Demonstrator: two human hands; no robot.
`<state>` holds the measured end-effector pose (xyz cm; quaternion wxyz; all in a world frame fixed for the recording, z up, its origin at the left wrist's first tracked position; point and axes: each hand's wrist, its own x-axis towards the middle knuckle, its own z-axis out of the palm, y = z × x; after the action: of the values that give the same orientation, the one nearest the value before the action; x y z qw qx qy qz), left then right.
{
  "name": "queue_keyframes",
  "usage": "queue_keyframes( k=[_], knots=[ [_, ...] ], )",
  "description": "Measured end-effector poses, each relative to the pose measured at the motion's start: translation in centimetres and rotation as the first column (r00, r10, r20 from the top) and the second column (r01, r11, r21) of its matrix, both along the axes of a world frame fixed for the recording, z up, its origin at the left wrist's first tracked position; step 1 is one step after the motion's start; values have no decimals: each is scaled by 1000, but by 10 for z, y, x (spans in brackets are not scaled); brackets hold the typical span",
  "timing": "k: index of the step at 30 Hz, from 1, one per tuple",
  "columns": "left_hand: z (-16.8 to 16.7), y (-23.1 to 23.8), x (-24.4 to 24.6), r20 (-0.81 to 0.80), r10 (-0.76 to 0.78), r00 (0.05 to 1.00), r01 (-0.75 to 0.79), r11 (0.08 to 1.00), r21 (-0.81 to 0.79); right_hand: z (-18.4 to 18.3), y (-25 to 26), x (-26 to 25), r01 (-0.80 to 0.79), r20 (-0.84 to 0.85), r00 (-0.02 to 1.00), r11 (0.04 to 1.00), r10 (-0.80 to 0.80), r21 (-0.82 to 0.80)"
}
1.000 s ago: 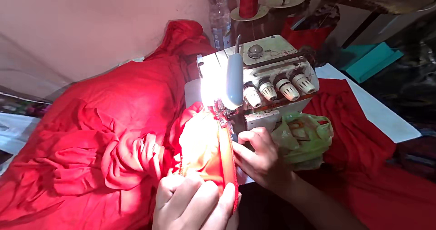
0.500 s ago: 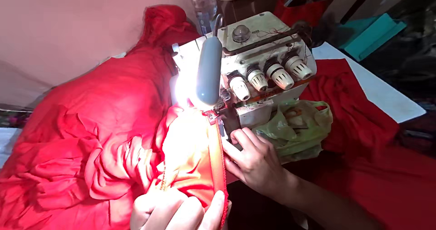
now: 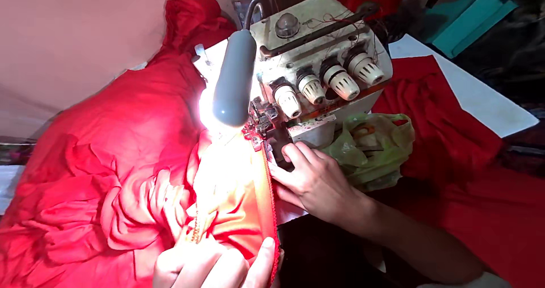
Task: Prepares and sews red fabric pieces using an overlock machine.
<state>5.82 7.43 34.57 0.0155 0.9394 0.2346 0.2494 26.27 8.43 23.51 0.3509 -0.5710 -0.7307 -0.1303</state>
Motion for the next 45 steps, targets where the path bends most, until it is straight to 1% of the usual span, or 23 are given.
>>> queue_keyframes(
  k=[5,13,16,18,20,22,23,25,29,32,36,39,45],
  knots=[
    [-1,0,0,-10,-16,1000,16,1000,-7,-1,0,-3,2,-44,999,1000,-2,4],
    [-6,0,3,-45,-53,998,54,998,14,1,0,-5,13,-25,1000,1000,-13,-6],
    [-14,2,-8,-85,-94,992,96,995,20,1,0,-4,3,-24,1000,1000,-3,-15],
    [-21,1,-10,-85,-105,991,108,994,33,0,-2,1,-37,-35,999,999,37,-4],
    [-24,-6,-1,-52,-58,997,62,996,70,-3,-6,7,-83,-92,992,994,90,78],
    [-29,-12,6,-39,-15,999,20,993,118,-7,-13,11,-107,-199,969,973,148,204],
    [-33,-15,8,-33,-1,999,5,990,143,-9,-16,12,-111,-236,957,965,168,239],
    [-45,-20,10,-18,16,1000,-13,981,195,-10,-17,11,-112,-275,946,968,174,226],
    [-68,-23,12,-19,44,999,-35,947,319,-11,-13,8,-90,-233,965,985,123,148],
    [-67,-16,22,-42,100,994,-76,920,384,-7,-12,6,-75,-222,969,987,105,141],
    [-70,7,39,38,127,991,-130,874,467,-2,-8,7,-66,-212,973,989,93,134],
    [-66,17,47,62,176,983,-184,872,453,-1,-6,8,-67,-211,973,990,92,124],
    [-61,35,54,122,247,961,-274,895,353,0,-9,7,-63,-245,965,992,89,111]
  ],
)
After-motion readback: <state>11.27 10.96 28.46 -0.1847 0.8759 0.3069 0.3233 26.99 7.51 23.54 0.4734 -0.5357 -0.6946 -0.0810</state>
